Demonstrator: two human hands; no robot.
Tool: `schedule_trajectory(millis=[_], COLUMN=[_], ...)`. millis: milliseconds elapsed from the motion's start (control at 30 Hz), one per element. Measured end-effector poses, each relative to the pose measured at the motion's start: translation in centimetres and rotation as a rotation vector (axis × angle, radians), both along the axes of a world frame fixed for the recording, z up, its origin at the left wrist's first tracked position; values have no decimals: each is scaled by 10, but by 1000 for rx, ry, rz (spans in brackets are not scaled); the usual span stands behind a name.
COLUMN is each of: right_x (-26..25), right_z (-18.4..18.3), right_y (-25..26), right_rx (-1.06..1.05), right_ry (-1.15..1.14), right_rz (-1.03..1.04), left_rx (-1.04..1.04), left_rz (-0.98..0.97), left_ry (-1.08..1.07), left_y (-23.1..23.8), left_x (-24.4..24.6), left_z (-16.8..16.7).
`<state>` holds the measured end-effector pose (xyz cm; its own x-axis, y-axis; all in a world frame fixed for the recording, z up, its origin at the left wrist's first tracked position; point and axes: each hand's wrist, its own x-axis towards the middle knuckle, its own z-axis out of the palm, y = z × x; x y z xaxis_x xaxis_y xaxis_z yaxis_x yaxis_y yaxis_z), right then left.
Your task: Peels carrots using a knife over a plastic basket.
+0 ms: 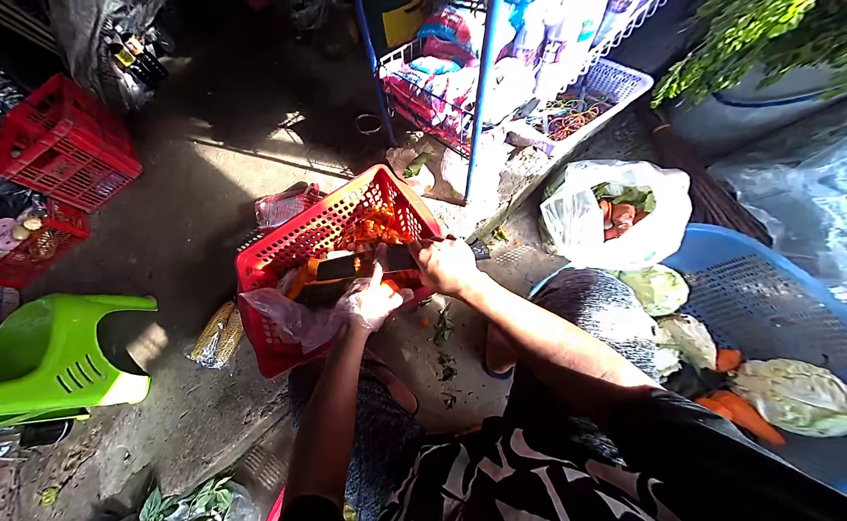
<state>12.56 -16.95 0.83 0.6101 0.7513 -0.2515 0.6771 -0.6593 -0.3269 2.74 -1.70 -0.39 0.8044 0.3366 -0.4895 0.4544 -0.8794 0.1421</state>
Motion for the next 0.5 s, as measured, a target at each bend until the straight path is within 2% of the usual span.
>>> schedule_trajectory(millis=[133,233,300,367,500], right_x=[4,13,21,23,24], right_z=[9,10,21,42,59], right_y=[-24,-46,-59,-72,-92], right_rx=[-51,-14,30,116,425], right_ry=[39,10,25,78,127], right_rz=[-41,-136,-229,-331,-434], left_rx=[38,177,166,-53,-502], left_rz=[118,245,336,442,583], left_ry=[31,107,13,-167,-355], left_y=[12,26,40,52,31], left_x=[3,-2,-9,-9,9], left_z=[-16,-23,-27,-27,-3])
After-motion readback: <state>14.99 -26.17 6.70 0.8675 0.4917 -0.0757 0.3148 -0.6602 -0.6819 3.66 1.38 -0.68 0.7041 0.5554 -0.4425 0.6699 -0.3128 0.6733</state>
